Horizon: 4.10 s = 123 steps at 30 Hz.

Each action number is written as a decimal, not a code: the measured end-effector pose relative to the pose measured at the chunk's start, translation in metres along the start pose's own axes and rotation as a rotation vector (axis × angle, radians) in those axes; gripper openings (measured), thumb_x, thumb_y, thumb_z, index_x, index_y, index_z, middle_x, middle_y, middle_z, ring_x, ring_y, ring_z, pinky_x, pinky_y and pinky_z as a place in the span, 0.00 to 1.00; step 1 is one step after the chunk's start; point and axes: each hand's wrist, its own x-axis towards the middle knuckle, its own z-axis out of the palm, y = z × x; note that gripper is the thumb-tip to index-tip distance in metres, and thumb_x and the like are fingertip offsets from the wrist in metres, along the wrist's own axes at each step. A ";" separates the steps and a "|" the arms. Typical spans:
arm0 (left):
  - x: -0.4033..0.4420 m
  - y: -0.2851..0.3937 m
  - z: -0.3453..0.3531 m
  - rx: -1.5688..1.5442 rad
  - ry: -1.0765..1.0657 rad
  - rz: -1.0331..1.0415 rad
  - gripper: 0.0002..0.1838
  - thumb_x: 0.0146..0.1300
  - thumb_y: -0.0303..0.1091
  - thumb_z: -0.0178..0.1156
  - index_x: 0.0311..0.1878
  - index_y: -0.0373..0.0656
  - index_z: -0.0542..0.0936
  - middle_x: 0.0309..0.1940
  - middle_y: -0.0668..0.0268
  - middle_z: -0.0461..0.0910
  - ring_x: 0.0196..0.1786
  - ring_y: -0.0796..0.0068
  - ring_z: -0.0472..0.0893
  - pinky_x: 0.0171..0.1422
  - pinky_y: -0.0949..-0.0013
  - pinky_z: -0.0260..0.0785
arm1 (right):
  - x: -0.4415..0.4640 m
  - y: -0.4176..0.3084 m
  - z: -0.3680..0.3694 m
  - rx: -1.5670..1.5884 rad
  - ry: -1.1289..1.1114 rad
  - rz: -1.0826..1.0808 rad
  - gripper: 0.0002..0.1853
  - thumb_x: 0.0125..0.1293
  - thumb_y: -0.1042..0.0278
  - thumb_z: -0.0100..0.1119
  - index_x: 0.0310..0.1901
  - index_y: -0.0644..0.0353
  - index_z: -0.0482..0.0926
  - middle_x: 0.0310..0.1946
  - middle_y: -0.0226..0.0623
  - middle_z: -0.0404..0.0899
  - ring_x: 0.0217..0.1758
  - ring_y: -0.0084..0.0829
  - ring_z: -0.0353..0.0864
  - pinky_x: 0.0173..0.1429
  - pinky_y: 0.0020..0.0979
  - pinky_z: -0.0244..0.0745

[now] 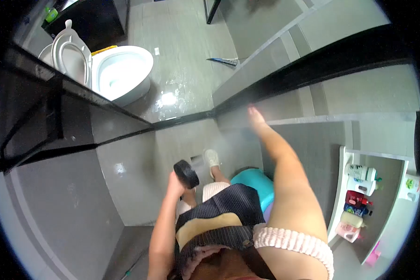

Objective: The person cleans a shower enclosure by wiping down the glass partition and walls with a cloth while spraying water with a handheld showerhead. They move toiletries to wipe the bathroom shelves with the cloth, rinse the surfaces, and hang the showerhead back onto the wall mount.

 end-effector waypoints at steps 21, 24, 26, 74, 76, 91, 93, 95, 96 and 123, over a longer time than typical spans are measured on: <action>0.076 0.010 0.040 -0.040 0.007 0.001 0.07 0.61 0.25 0.63 0.41 0.34 0.79 0.38 0.62 0.84 0.41 0.66 0.83 0.51 0.63 0.77 | 0.024 0.028 -0.040 0.295 -0.175 -0.140 0.27 0.69 0.49 0.50 0.63 0.57 0.77 0.71 0.41 0.67 0.78 0.42 0.55 0.80 0.46 0.42; 0.072 0.061 0.019 -0.027 -0.033 0.056 0.05 0.62 0.28 0.64 0.40 0.37 0.81 0.35 0.63 0.83 0.41 0.66 0.82 0.49 0.64 0.74 | -0.047 0.055 -0.061 0.254 -0.078 -0.046 0.24 0.67 0.51 0.52 0.60 0.53 0.80 0.66 0.35 0.72 0.73 0.37 0.62 0.78 0.45 0.47; 0.073 0.082 0.014 -0.026 -0.035 0.116 0.05 0.62 0.28 0.65 0.39 0.37 0.81 0.34 0.63 0.83 0.40 0.66 0.82 0.47 0.64 0.74 | -0.110 0.097 -0.080 0.247 0.032 0.075 0.21 0.64 0.55 0.55 0.56 0.54 0.82 0.64 0.35 0.74 0.70 0.36 0.64 0.76 0.43 0.50; -0.019 0.489 -0.019 -0.455 -0.112 0.937 0.04 0.62 0.25 0.66 0.39 0.40 0.81 0.35 0.72 0.79 0.38 0.81 0.77 0.44 0.73 0.69 | -0.538 0.371 -0.232 -0.310 0.855 1.263 0.31 0.64 0.54 0.53 0.62 0.71 0.74 0.73 0.54 0.59 0.78 0.56 0.51 0.80 0.53 0.47; -0.024 0.486 -0.023 -0.438 -0.114 0.901 0.04 0.62 0.26 0.66 0.38 0.40 0.81 0.34 0.72 0.79 0.38 0.82 0.77 0.44 0.73 0.69 | -0.480 0.301 -0.205 -0.192 0.741 1.058 0.27 0.61 0.58 0.54 0.57 0.68 0.79 0.69 0.51 0.66 0.77 0.50 0.58 0.79 0.54 0.48; -0.026 0.472 -0.024 -0.467 -0.155 0.850 0.04 0.62 0.27 0.67 0.38 0.39 0.82 0.34 0.70 0.81 0.40 0.80 0.79 0.47 0.72 0.71 | -0.690 0.467 -0.291 -0.610 1.003 1.461 0.12 0.54 0.66 0.59 0.42 0.54 0.81 0.43 0.36 0.81 0.53 0.36 0.78 0.57 0.38 0.70; -0.029 0.474 -0.030 -0.491 -0.170 0.815 0.04 0.62 0.27 0.67 0.38 0.39 0.82 0.35 0.70 0.82 0.40 0.80 0.79 0.47 0.72 0.71 | -0.625 0.434 -0.268 -0.459 1.115 1.355 0.10 0.52 0.72 0.59 0.38 0.58 0.81 0.40 0.35 0.82 0.51 0.35 0.80 0.56 0.36 0.72; -0.033 0.467 -0.037 -0.517 -0.187 0.783 0.05 0.61 0.27 0.67 0.38 0.39 0.82 0.35 0.70 0.82 0.41 0.80 0.80 0.48 0.72 0.71 | -0.568 0.388 -0.251 -0.368 1.243 1.199 0.07 0.51 0.71 0.59 0.34 0.56 0.80 0.38 0.34 0.82 0.47 0.35 0.81 0.52 0.36 0.73; -0.032 0.462 -0.042 -0.451 -0.166 0.855 0.04 0.61 0.27 0.67 0.38 0.39 0.82 0.35 0.70 0.82 0.41 0.80 0.80 0.48 0.71 0.72 | -0.565 0.384 -0.253 -0.428 1.284 1.154 0.06 0.51 0.71 0.59 0.33 0.55 0.80 0.37 0.33 0.82 0.45 0.35 0.81 0.50 0.36 0.73; 0.021 0.484 -0.011 -0.518 -0.247 0.731 0.05 0.64 0.25 0.65 0.41 0.39 0.81 0.36 0.73 0.79 0.40 0.82 0.77 0.48 0.73 0.70 | -0.656 0.446 -0.268 -0.574 1.184 1.560 0.06 0.56 0.57 0.68 0.33 0.44 0.83 0.37 0.28 0.81 0.45 0.35 0.78 0.48 0.45 0.64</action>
